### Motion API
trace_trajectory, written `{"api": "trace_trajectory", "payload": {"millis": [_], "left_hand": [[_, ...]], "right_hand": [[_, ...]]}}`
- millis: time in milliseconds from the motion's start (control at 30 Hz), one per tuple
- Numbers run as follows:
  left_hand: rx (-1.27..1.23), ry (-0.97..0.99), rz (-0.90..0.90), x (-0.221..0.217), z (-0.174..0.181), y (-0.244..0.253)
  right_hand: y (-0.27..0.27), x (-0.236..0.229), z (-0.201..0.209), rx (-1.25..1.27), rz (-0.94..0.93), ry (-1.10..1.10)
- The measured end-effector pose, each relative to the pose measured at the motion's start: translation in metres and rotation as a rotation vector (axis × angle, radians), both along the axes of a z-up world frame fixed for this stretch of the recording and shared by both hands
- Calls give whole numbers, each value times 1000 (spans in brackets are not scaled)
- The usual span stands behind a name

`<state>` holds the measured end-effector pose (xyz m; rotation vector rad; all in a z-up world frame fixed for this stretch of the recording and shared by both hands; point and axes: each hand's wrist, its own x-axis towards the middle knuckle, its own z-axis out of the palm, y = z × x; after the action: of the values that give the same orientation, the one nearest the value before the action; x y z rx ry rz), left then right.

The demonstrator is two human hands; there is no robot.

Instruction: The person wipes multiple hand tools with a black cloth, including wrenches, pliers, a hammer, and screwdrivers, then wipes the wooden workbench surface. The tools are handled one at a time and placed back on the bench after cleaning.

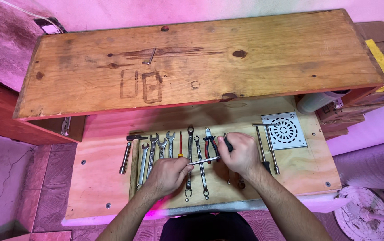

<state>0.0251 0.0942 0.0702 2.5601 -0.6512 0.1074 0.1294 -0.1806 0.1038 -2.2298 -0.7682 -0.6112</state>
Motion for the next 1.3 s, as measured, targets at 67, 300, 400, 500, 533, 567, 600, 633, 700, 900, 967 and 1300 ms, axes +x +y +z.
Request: {"api": "trace_trajectory", "payload": {"millis": [67, 300, 400, 500, 533, 567, 600, 633, 700, 900, 967, 1300], "left_hand": [[-408, 290, 132, -4, -32, -6], [-1624, 1337, -132, -40, -78, -81], [-1174, 931, 86, -27, -78, -67], [-530, 395, 243, -10, -62, -43], [-296, 192, 248, -6, -64, -38], [-62, -10, 252, -1, -66, -34], [-62, -6, 249, 3, -51, -29], [9, -190, 244, 7, -36, -25], [80, -375, 236, 15, -16, -17], [140, -462, 37, 26, 6, -4], [114, -363, 87, 31, -3, -3], [-911, 554, 385, -7, -64, -110]], "right_hand": [[0, 1, -1, 190, 62, -92], [13, -2, 27, 363, 283, -252], [4, 2, 20, 330, 201, -125], [2, 2, 3, 397, 35, 82], [4, 1, 0, 391, -43, 163], [5, 1, -3, 384, -121, 244], [5, 1, -10, 384, -125, 247], [5, 0, -17, 413, -115, 337], [4, 0, -26, 444, -106, 427], [0, 7, -43, 485, -81, 890], [4, 6, -49, 1078, -107, 984], [53, -4, -9, 1595, -15, 819]]}}
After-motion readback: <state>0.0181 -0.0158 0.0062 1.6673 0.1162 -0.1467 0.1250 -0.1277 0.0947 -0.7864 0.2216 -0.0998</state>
